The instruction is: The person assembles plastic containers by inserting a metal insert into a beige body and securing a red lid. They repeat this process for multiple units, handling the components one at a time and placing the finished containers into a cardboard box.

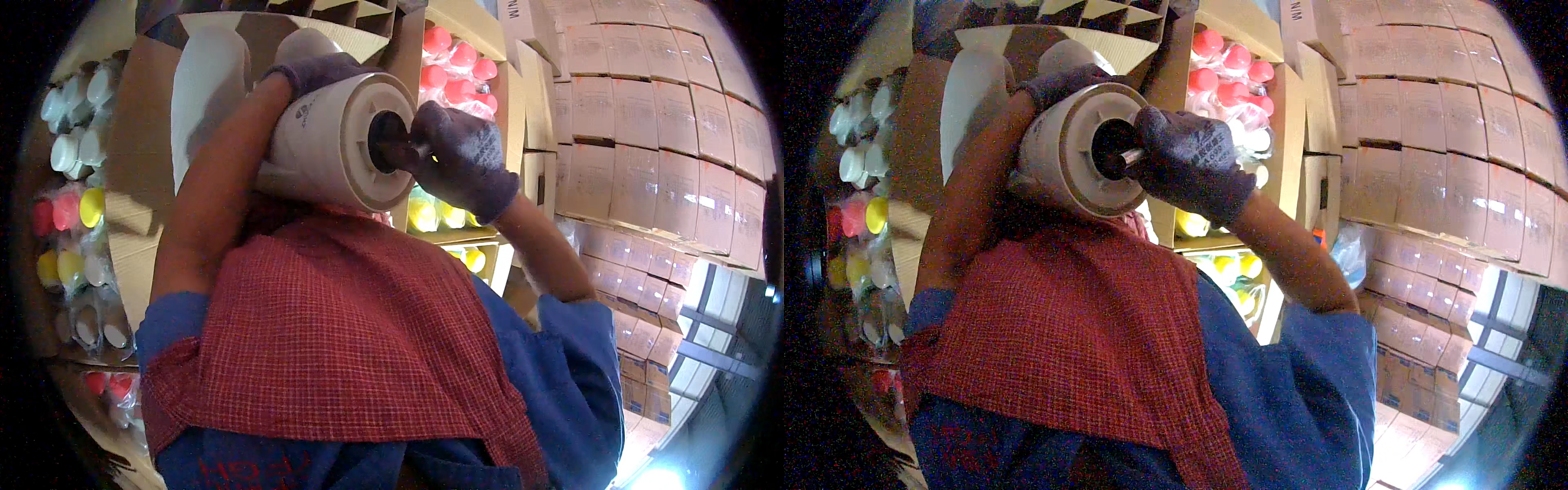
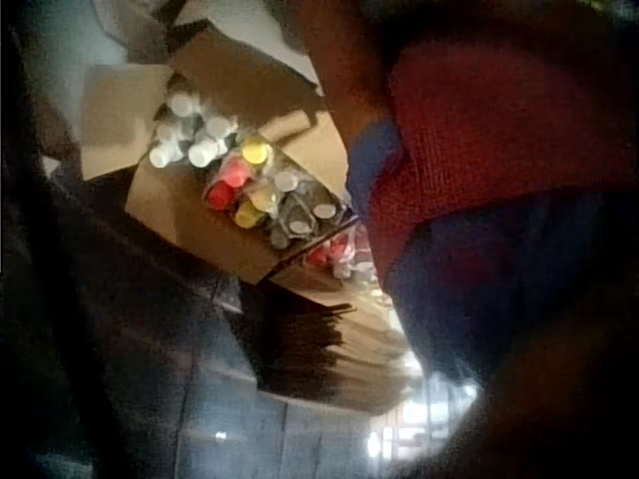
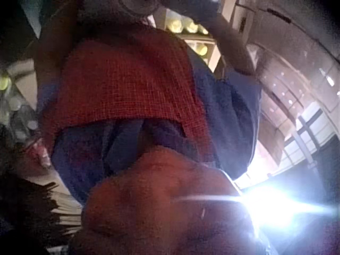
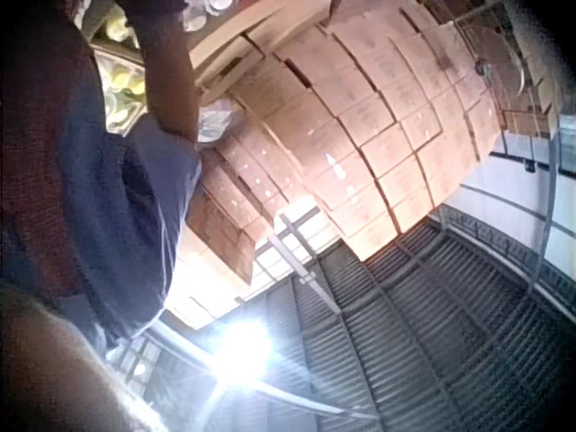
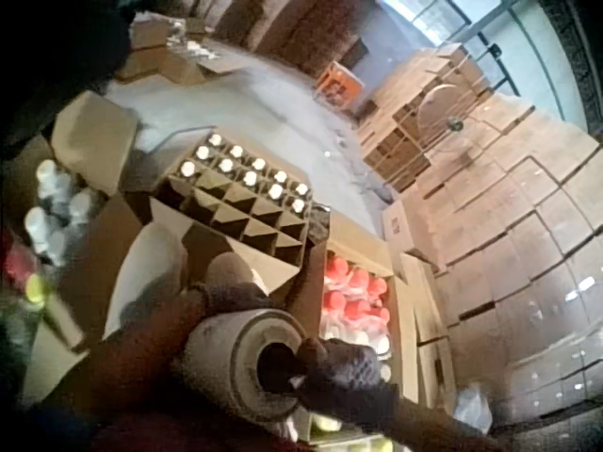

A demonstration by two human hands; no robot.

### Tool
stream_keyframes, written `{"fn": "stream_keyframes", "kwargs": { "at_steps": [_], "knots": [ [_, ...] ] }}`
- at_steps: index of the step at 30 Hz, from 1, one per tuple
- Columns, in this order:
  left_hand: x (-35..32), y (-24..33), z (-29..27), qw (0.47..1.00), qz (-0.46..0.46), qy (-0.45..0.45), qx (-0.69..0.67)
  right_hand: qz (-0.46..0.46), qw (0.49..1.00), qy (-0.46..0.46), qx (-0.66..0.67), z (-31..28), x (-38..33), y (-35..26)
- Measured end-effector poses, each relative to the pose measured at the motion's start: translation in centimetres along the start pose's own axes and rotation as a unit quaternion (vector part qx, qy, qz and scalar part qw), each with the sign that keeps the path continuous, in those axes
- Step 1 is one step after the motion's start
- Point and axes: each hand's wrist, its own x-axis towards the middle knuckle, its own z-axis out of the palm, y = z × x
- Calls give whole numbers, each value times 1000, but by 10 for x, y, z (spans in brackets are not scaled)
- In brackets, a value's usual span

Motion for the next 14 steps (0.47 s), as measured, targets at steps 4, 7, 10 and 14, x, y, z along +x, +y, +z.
{"fn": "stream_keyframes", "kwargs": {
  "at_steps": [4,7,10,14],
  "knots": [
    [-1,-1,-3,999,-33,13,16,3,992,-33,-123,11,-7,7],
    [-4,4,-6,997,-59,32,29,128,991,16,38,26,-8,27],
    [-9,20,-12,982,-165,72,60,235,957,37,167,32,-6,44],
    [-28,46,-15,953,-31,300,39,246,960,-8,131,19,-12,45]
  ]
}}
